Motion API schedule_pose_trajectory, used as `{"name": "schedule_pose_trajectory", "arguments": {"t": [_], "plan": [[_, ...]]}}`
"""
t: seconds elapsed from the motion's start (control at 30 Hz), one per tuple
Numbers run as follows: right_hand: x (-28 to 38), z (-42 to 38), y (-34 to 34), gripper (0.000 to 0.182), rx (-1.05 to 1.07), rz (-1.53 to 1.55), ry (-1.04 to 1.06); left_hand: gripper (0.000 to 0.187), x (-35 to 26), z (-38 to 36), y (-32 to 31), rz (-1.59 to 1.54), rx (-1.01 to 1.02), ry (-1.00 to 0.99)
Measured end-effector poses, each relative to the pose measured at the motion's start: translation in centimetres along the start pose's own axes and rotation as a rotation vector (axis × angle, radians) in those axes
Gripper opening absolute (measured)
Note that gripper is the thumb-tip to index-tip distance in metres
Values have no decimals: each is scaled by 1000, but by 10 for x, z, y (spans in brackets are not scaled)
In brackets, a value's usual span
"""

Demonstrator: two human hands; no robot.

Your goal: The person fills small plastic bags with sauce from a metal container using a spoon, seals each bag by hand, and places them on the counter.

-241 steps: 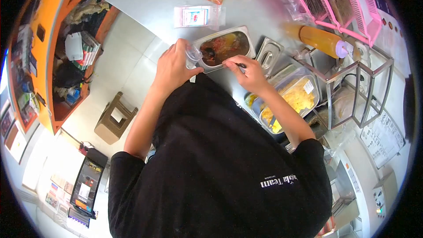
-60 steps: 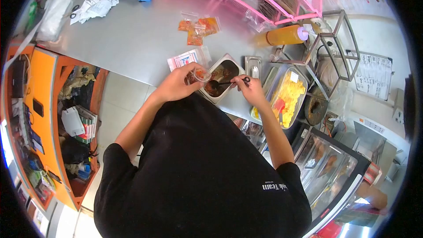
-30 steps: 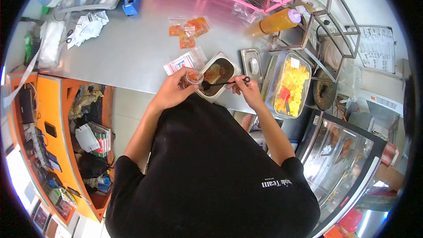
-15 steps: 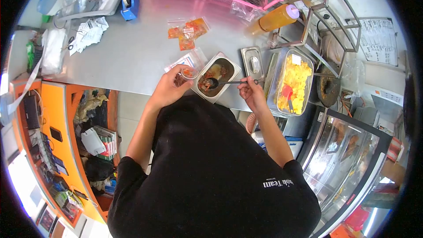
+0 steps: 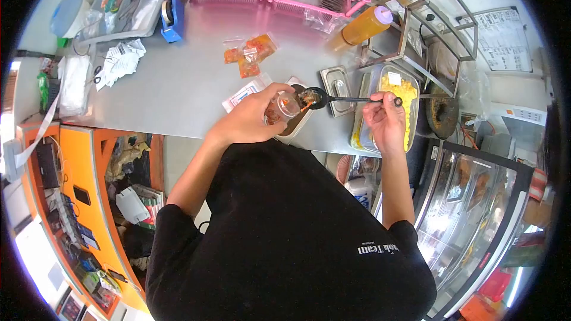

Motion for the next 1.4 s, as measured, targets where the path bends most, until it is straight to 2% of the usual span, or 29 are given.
{"name": "schedule_pose_trajectory", "arguments": {"t": [0.07, 0.2, 0.3, 0.33, 0.43, 0.47, 0.57, 0.77, 1.0, 1.1, 1.2, 1.3, 1.4], "plan": [[17, -2, -15, 38, 61, -90, 83, 69, -13, 0, -1, 23, 42, 39], [42, -16, -47, 34, 183, -310, 245, 71, -30, 0, 1, 94, 24, -52], [59, -31, -79, 24, 326, -503, 338, 70, -28, 0, 1, 103, 9, -89], [69, -33, -92, 11, 445, -699, 449, 70, -28, -1, 2, 110, 14, -71], [89, -49, -134, 14, 652, -893, 706, 69, -24, -2, 1, 105, -2, -73], [92, -53, -137, 23, 666, -914, 772, 69, -23, -2, 1, 101, -12, -84], [99, -59, -143, 24, 715, -916, 827, 69, -24, -4, 4, 167, -57, -177], [105, -57, -142, 19, 701, -883, 864, 70, -34, -9, 13, 68, -11, -106], [107, -61, -140, 17, 680, -893, 893, 68, -30, -10, 17, -55, -18, -127], [96, -56, -128, 22, 608, -836, 739, 67, -26, -7, 19, -85, -11, -139], [52, -47, -83, 29, 142, -373, 329, 65, -10, -3, 18, -127, 2, -119], [22, -36, -59, 34, -79, -139, 152, 61, 16, -3, 27, -200, 3, -67], [-17, -23, -24, 36, -172, -201, 26, 58, 58, -2, 39, -380, -74, -38]]}}
Point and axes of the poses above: each hand's wrist, its own z-axis towards the middle knuckle, its own y-axis out of the back of the hand, x = y × z, the point moved 7 cm from there along z, towards the middle knuckle, and after that the axes turned 8 degrees about y, right-handed, at the moved point
